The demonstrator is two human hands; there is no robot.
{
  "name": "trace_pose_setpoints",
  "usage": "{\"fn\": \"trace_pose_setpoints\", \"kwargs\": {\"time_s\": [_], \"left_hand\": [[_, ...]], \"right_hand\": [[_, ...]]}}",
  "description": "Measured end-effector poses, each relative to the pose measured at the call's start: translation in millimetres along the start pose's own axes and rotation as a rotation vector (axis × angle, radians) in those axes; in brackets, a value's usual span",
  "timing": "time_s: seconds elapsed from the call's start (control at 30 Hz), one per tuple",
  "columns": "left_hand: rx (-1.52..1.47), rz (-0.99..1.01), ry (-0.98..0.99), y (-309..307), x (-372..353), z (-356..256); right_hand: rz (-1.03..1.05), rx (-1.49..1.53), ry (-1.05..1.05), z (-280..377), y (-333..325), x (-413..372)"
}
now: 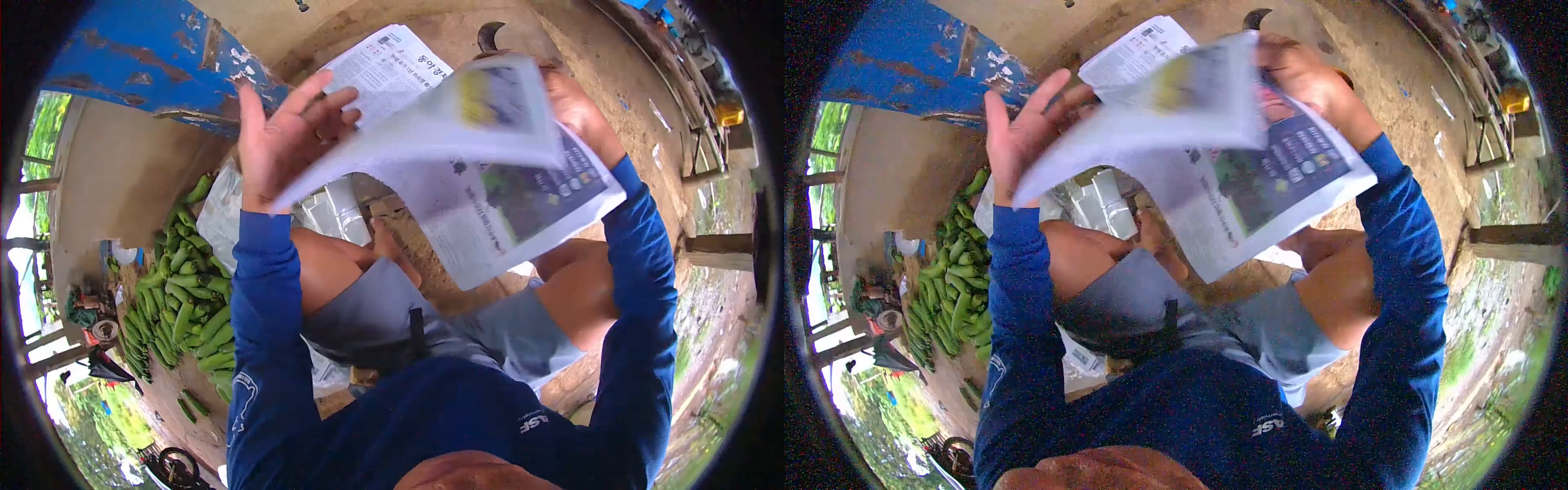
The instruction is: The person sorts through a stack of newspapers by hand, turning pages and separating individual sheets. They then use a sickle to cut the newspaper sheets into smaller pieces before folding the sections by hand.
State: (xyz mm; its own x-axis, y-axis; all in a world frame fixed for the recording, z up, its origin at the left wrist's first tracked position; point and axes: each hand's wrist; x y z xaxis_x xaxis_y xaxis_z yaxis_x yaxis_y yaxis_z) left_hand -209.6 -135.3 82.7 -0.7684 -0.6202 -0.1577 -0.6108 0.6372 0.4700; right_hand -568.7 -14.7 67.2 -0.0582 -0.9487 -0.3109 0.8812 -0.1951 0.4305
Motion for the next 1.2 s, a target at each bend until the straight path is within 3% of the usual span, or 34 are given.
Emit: {"fn": "trace_pose_setpoints", "kwargs": {"time_s": [0.07,0.17,0.27,0.37,0.43,0.47,0.6,0.63,0.73,0.83,0.9,0.93,1.0,1.2], "left_hand": [[-0.027,0.2,-0.019,-10,2,9],[0.116,0.116,-0.219,-7,4,27],[0.99,0.253,-0.437,6,1,91],[1.111,0.192,-0.258,45,-8,143],[1.093,0.136,0.069,55,1,156],[1.075,0.112,0.229,61,5,159],[1.249,-0.032,0.477,59,2,129],[1.146,-0.137,0.471,58,5,128],[1.12,-0.178,0.425,43,-2,104],[0.753,-0.263,0.309,39,-3,93],[0.55,-0.249,0.271,24,-3,90],[0.877,-0.203,0.271,19,-2,78],[0.073,-0.356,0.0,37,3,66],[0.176,-0.332,0.061,22,7,68]], "right_hand": [[-0.03,0.056,-0.012,7,-24,-11],[-0.087,0.098,-0.045,8,-59,-31],[-0.145,0.128,-0.081,3,-90,-50],[-0.182,0.152,-0.101,-4,-111,-65],[-0.195,0.167,-0.114,-9,-122,-73],[-0.2,0.176,-0.121,-12,-127,-76],[-0.18,0.195,-0.127,-21,-142,-81],[-0.16,0.198,-0.126,-21,-142,-80],[-0.057,0.183,-0.102,-18,-141,-66],[0.076,0.092,-0.062,-16,-121,-33],[-0.045,0.068,-0.104,-36,-76,-15],[-0.062,-0.049,-0.157,-33,-52,-6],[-0.012,0.05,0.136,-25,-31,-5],[-0.054,0.02,0.121,-20,-8,-11]]}}
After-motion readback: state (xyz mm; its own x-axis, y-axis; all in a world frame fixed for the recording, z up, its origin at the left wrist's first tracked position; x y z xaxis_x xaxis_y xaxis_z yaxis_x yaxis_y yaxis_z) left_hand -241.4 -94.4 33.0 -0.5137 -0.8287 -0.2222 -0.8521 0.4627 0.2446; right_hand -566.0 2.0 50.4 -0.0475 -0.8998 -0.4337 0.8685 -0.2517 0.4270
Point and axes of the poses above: each hand's wrist, its own x-axis towards the middle knuckle, its own y-axis out of the palm, z = x × y, and after that the axes turned 15 degrees about x, right-handed
